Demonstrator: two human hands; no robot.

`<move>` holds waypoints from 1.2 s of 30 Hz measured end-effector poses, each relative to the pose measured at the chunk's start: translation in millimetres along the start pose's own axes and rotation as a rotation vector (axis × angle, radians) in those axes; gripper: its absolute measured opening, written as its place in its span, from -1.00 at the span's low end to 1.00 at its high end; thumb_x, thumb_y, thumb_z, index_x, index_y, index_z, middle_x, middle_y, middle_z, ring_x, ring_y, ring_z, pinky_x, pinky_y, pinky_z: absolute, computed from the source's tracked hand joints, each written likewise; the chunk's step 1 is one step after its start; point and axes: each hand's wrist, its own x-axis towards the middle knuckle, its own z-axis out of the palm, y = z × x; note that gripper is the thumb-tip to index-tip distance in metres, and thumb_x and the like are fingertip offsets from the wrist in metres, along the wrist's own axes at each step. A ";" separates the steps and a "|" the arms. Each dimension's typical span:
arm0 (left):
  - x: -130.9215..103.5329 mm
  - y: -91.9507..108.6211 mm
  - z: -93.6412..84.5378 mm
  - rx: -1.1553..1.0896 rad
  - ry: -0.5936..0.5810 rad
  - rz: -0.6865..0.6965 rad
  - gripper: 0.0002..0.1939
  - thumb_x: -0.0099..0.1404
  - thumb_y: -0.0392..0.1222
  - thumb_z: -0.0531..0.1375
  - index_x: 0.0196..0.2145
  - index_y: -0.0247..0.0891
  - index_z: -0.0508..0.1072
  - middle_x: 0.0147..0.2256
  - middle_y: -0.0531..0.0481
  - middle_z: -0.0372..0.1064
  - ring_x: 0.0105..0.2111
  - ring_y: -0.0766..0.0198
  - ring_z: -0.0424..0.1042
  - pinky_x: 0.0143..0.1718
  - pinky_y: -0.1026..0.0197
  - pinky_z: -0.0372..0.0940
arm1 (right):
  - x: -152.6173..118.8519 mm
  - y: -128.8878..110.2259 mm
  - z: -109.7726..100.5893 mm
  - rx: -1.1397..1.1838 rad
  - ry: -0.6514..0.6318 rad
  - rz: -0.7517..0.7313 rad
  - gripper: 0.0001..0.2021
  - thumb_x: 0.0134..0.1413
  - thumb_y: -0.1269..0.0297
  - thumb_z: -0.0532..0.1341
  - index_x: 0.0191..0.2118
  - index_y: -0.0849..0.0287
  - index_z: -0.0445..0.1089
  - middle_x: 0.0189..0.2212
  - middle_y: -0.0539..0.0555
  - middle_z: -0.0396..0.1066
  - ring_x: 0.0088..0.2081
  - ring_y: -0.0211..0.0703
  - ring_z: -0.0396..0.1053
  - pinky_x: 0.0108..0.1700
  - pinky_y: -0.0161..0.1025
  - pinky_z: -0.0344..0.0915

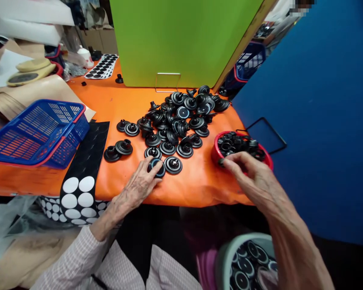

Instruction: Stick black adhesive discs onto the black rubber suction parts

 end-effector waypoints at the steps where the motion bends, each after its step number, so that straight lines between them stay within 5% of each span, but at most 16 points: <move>1: 2.9 -1.1 -2.0 0.004 0.028 -0.041 -0.57 0.27 -0.20 0.16 0.10 -0.18 0.38 0.12 -0.27 0.19 0.08 -0.05 0.25 0.06 -0.09 0.26 | -4.8 -7.5 7.2 0.108 -0.118 0.025 -0.74 0.13 0.03 0.09 -0.36 0.10 0.33 -0.39 0.08 0.41 -0.33 -0.11 0.35 -0.26 -0.16 0.29; 5: 4.0 1.4 -15.3 -0.295 0.159 -0.322 -0.64 0.33 0.03 0.08 -0.11 -0.23 0.52 -0.20 -0.16 0.46 -0.10 0.05 0.37 0.05 -0.04 0.24 | -14.6 -14.3 48.5 0.196 -0.484 0.128 -0.69 0.18 0.05 0.01 -0.42 0.14 0.29 -0.48 0.03 0.38 -0.42 -0.19 0.33 -0.36 -0.25 0.27; 10: -9.7 12.8 -32.5 -1.228 0.154 -0.736 -0.51 0.27 0.16 0.12 -0.27 -0.39 0.52 -0.30 -0.18 0.49 -0.23 0.08 0.47 -0.20 0.07 0.41 | -16.9 6.5 70.5 -0.050 -0.211 0.049 -0.79 0.18 0.20 0.00 -0.31 0.12 0.33 -0.36 0.12 0.37 -0.28 -0.07 0.37 -0.16 -0.12 0.30; 13: -18.0 20.3 -35.4 -1.484 0.152 -0.820 -0.65 0.22 0.00 0.23 -0.28 -0.41 0.52 -0.28 -0.18 0.50 -0.28 0.10 0.50 -0.30 0.10 0.44 | -24.9 9.1 68.7 -0.037 -0.261 -0.058 -0.76 0.18 0.20 0.04 -0.12 0.13 0.35 -0.25 0.13 0.34 -0.28 -0.09 0.38 -0.17 -0.12 0.34; 17: -25.4 29.7 -30.5 -1.545 0.125 -0.741 -0.73 0.17 -0.12 0.28 -0.25 -0.40 0.54 -0.24 -0.15 0.50 -0.22 0.11 0.50 -0.23 0.07 0.46 | -41.1 -10.4 70.9 0.017 -0.217 -0.148 -0.80 0.19 0.24 0.08 -0.15 0.16 0.37 -0.31 0.10 0.31 -0.36 -0.15 0.35 -0.26 -0.16 0.35; 24: -31.0 38.7 -17.6 -1.427 0.087 -0.639 -0.62 0.20 -0.02 0.26 -0.13 -0.36 0.52 -0.16 -0.17 0.48 -0.14 0.07 0.46 -0.13 0.02 0.42 | -66.8 -69.6 91.5 0.288 -0.031 -0.306 -0.79 0.22 0.36 0.15 -0.03 0.15 0.33 -0.28 0.05 0.32 -0.32 -0.24 0.34 -0.20 -0.25 0.38; 32: -36.4 40.6 -11.9 -1.341 0.071 -0.556 -0.64 0.28 0.02 0.19 -0.12 -0.32 0.50 -0.15 -0.11 0.49 -0.10 0.12 0.46 -0.03 0.11 0.35 | -76.1 -70.7 114.7 0.240 0.033 -0.328 -0.73 0.22 0.37 0.14 0.03 0.09 0.33 -0.19 0.11 0.33 -0.22 -0.16 0.41 -0.20 -0.20 0.45; 36: -36.9 40.2 -14.4 -1.317 0.083 -0.558 -0.65 0.17 -0.09 0.31 -0.14 -0.34 0.47 -0.14 -0.10 0.48 -0.06 0.14 0.44 0.02 0.14 0.32 | -81.9 -70.8 114.6 0.304 -0.043 -0.285 -0.65 0.23 0.34 0.10 0.13 0.02 0.29 -0.10 0.13 0.31 -0.18 -0.17 0.41 -0.14 -0.15 0.45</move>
